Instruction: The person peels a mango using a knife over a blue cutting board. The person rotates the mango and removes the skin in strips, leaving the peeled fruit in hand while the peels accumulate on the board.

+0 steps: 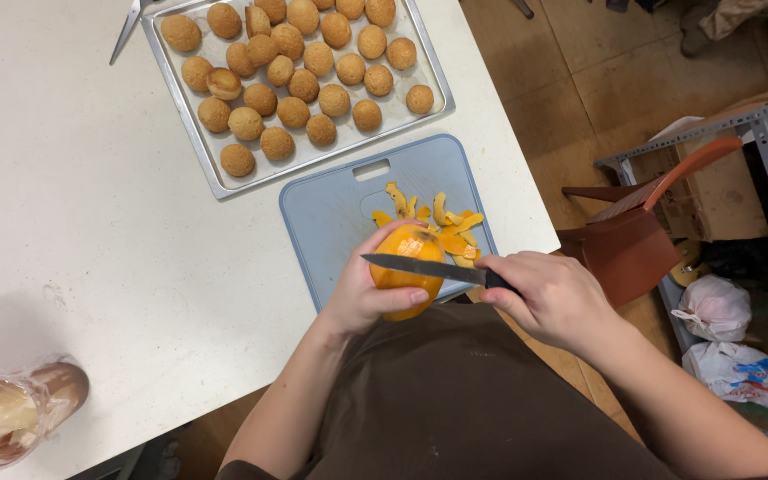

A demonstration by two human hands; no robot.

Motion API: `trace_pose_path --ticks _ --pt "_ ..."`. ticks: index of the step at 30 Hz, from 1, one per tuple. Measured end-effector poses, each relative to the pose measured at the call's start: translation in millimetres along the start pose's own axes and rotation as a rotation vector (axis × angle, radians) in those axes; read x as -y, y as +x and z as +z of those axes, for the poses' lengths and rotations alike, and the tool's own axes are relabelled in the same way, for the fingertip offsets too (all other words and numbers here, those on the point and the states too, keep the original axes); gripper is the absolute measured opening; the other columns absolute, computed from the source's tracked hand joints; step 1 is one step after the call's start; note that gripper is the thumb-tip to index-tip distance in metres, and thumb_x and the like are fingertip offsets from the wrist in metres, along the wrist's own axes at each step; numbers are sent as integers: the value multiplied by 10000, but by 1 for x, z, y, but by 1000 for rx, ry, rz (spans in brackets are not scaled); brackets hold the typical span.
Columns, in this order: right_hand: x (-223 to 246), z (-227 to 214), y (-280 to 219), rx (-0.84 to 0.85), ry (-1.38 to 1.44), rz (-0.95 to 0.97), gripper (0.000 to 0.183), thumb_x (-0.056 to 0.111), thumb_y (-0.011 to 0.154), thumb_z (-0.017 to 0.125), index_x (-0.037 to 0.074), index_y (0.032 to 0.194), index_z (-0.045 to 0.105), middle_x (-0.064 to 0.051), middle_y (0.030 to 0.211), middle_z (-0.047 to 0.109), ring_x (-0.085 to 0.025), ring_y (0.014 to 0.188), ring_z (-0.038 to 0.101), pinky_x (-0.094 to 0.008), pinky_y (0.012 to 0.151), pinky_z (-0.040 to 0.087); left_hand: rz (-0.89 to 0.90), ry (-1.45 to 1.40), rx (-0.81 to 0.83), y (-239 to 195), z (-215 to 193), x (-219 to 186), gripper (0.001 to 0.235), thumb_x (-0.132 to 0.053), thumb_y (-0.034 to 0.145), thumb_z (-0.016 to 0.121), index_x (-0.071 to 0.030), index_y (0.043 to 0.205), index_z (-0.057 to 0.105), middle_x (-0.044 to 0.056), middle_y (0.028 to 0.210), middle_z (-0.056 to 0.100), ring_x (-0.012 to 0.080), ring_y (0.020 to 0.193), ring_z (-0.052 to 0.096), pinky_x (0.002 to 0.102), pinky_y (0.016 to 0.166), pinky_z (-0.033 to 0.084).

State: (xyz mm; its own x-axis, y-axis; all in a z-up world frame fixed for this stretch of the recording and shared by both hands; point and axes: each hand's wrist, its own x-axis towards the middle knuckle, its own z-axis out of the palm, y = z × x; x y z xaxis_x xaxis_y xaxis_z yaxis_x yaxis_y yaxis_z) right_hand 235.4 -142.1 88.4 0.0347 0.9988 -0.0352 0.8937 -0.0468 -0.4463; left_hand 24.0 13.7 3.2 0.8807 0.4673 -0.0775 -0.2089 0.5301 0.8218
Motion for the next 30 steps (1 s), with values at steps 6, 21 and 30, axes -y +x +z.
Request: trace_pose_path --ticks 6,21,30 --pt "-4 9 7 -64 -35 19 394 372 899 677 60 1138 716 -97 892 748 -310 794 711 -415 625 550 -16 50 37 0 4 1 810 -137 712 885 -25 1430 527 71 1265 644 176 1187 620 338 1053 513" --pt "-32 28 5 86 617 189 382 352 1047 574 29 1041 778 -47 673 551 -156 615 517 -295 571 467 -66 145 144 7 -3 -12 803 -171 705 898 -16 1412 551 89 1266 656 190 1181 634 341 1053 519" --pt "-47 21 -3 427 1089 459 582 485 1010 446 17 1025 792 1 540 509 -91 459 378 -271 438 329 -132 106 183 2 -4 -8 886 -185 679 906 8 1452 518 95 1281 655 190 1177 645 330 1044 529"
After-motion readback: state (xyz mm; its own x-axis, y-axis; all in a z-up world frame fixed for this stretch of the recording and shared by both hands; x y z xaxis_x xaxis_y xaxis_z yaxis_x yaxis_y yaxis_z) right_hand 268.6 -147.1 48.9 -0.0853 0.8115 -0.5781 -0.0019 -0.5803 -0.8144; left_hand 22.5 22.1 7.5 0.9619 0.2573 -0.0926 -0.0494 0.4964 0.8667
